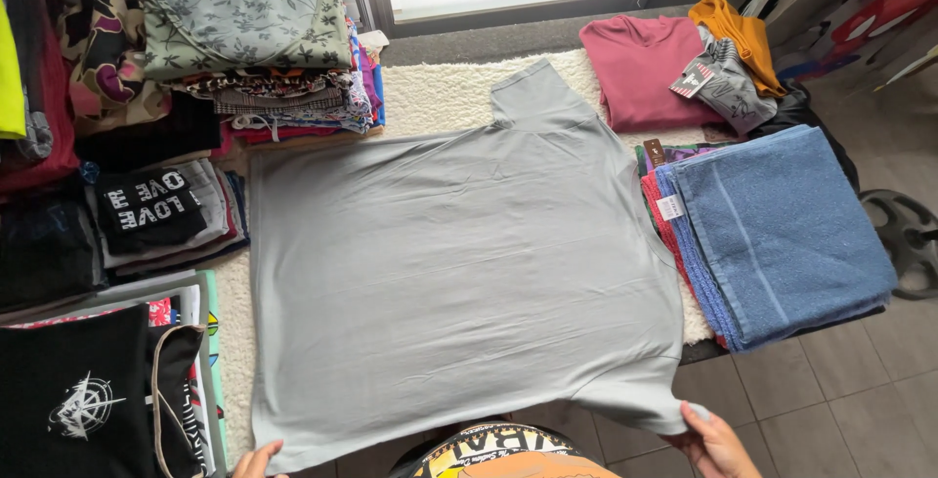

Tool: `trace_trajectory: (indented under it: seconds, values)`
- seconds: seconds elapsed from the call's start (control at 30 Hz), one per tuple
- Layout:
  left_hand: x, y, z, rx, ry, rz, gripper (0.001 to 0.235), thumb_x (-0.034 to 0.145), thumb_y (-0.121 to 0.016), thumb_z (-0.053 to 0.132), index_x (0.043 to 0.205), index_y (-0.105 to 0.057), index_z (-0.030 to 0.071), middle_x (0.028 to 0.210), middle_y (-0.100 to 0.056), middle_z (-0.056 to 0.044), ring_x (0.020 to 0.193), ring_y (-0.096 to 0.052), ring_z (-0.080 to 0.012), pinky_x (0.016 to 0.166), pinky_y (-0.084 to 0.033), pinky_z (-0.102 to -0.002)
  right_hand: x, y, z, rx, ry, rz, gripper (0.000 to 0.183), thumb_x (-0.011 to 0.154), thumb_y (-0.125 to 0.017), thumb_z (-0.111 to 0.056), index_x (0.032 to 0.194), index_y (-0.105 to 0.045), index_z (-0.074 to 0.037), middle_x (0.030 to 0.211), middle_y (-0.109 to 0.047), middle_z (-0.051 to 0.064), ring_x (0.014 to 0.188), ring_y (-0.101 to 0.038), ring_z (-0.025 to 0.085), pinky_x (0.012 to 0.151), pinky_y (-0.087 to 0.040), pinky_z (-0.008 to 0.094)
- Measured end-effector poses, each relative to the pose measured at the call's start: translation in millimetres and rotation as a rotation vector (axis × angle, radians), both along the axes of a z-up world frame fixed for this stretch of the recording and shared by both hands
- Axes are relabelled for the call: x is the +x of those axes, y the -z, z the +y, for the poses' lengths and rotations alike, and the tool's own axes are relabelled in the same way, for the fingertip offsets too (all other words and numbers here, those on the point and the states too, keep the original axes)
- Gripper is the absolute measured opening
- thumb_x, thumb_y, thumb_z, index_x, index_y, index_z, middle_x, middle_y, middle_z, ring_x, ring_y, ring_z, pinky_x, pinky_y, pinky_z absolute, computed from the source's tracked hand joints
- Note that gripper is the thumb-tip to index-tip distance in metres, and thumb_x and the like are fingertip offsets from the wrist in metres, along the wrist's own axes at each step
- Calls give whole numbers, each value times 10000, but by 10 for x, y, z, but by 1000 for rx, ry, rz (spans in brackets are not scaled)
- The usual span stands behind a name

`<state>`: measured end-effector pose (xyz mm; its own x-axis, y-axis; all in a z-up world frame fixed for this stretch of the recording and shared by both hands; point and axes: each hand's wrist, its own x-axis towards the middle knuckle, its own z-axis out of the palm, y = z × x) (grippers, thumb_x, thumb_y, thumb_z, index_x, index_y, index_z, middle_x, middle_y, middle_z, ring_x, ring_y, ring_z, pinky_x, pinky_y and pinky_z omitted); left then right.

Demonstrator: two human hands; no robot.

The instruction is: The person folds a black t-shirt, a grey t-shirt, and a pair of mustard-colored pants on a white rug. They smooth each item, fold the sleeves or legs inward, and then fold the garments into neat rectangles before stacking them.

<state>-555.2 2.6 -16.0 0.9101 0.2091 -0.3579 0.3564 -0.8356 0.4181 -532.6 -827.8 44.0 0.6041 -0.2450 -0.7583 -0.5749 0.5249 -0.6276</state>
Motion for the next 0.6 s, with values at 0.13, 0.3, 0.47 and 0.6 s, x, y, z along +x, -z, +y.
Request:
trace_trajectory:
  seconds: [0.13, 0.3, 0.47, 0.6]
  values:
    - [361, -549, -304, 98, -306, -210, 462, 690, -613, 94, 997, -861, 335, 999, -732, 122, 701, -652, -107, 697, -489, -184, 491, -153, -205, -66, 18, -112, 219, 1003, -657, -201, 1081, -629, 2, 1011, -705, 177, 901, -660, 283, 801, -584, 574]
    - [1060, -810, -131, -105, -259, -503, 211, 795, -839, 134, 999, -827, 183, 1352, -675, -21, 1220, -632, -175, 1107, -467, -323, 1322, -701, 43, -59, 2, -314, 286, 1029, -598, -219, 1251, -605, -39, 1213, -686, 174, 1047, -650, 311, 878, -522, 543]
    - [1649, -922, -173, -340, -413, -427, 203, 945, -778, 256, 983, -746, 60, 792, -658, -26, 775, -555, -126, 741, -421, -274, 2151, -858, 189, -48, 5, -391, 199, 1048, -659, -290, 1006, -611, -101, 949, -709, 132, 874, -709, 282, 804, -591, 544]
    - [2012, -946, -292, -304, -499, -457, 342, 968, -731, 284, 763, -551, 77, 673, -583, -10, 699, -463, -124, 684, -390, -326, 2772, -959, 370, -58, 19, -383, 202, 1030, -699, -288, 916, -592, -160, 845, -697, 41, 814, -724, 222, 830, -618, 480]
